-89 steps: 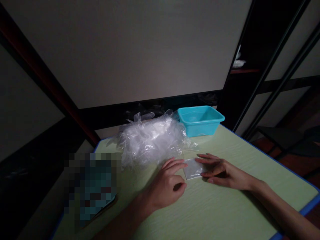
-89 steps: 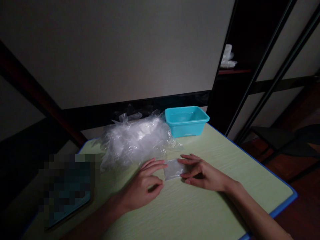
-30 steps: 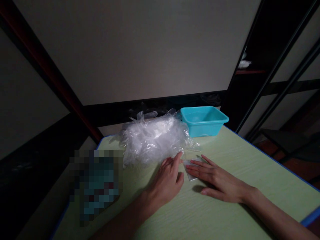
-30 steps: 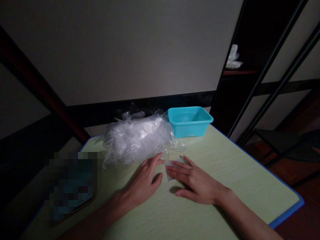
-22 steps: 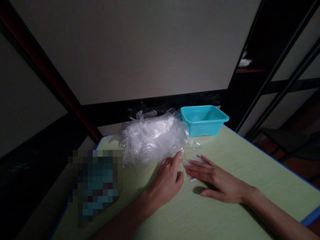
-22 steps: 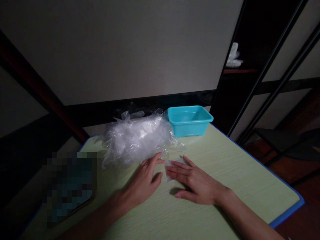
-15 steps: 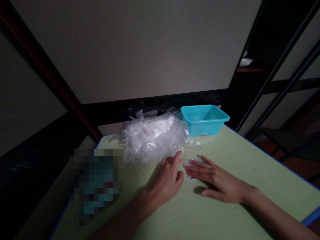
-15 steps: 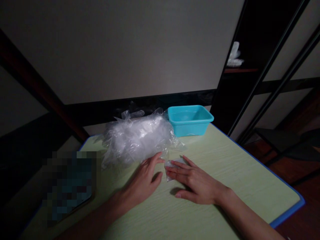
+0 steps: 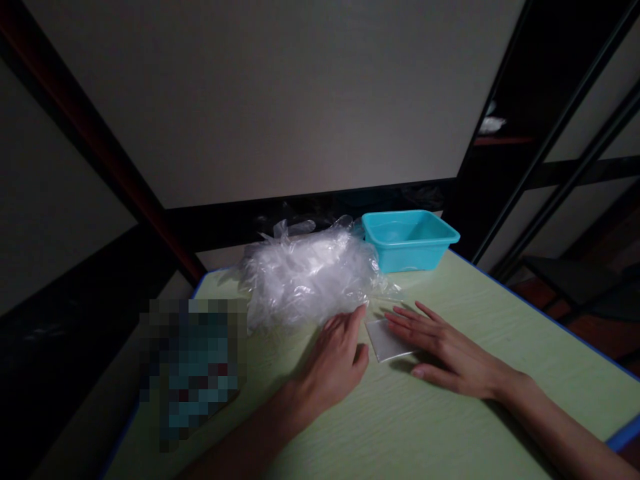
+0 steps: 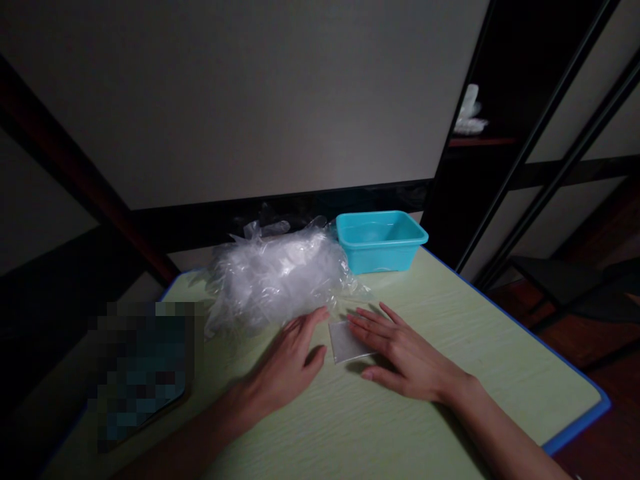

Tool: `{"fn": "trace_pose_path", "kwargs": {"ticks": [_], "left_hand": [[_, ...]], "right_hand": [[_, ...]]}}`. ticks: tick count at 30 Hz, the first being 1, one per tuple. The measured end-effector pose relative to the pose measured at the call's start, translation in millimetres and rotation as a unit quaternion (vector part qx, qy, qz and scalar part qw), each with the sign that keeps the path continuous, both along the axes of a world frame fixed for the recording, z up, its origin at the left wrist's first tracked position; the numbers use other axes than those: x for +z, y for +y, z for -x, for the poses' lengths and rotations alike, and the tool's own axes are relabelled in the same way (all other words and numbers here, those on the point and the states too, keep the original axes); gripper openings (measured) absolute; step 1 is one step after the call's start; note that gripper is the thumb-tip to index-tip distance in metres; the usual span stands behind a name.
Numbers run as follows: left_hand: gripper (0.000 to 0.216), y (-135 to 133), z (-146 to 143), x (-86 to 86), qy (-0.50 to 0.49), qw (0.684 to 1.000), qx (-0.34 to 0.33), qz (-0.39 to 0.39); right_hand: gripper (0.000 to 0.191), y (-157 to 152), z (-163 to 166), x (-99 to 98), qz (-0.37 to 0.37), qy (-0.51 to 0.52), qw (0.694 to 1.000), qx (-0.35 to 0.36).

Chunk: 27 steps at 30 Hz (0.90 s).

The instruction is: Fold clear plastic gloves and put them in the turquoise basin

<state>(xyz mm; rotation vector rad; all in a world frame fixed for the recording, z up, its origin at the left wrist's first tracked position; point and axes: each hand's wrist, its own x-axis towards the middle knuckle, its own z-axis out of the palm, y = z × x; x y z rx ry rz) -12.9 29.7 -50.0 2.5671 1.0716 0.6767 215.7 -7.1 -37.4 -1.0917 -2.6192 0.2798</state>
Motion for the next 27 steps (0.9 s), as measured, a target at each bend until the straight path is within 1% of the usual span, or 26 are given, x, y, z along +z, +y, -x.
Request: {"fn": "trace_pose_path", "kwargs": {"ticks": [2,4,7,9,12,16,23,27], "left_hand": [[0.048,-1.3,0.2,3.0,0.001,1.000,-0.021,-0.022],[0.042,-3.4,0.7,7.8,0.014,0.997,-0.062,-0.039],[0.033,-6.7,1.9,14.0,0.050,0.990,-0.122,-0.048],[0.028,-7.7,2.8,15.5,0.064,0.986,-0.145,-0.048],[0.031,-7.1,4.2,14.0,0.073,0.984,-0.154,-0.045],[0.038,-5.0,5.3,11.0,0.069,0.985,-0.156,-0.025],[0.031,-4.7,5.1,13.6,0.054,0.986,-0.157,-0.015],[0.033,-4.6,6.3,12.8,0.052,0.986,-0.157,-0.009]], "right_hand": [[0.065,-0.3,-1.4,-0.9,0.002,0.002,1.000,-0.005],[0.066,-0.7,-1.4,-1.2,0.007,0.000,1.000,-0.003],[0.066,-1.2,-0.7,-0.5,0.011,-0.014,1.000,0.009],[0.062,-1.2,-0.7,0.1,0.010,-0.021,1.000,0.018],[0.055,-0.7,-1.5,1.2,0.011,-0.013,1.000,0.020],[0.053,-0.4,-3.8,2.8,0.033,0.001,0.999,0.015],[0.043,0.9,-10.0,1.1,0.074,0.024,0.997,0.003],[0.035,2.0,-12.4,0.7,0.094,0.046,0.994,-0.008]]}}
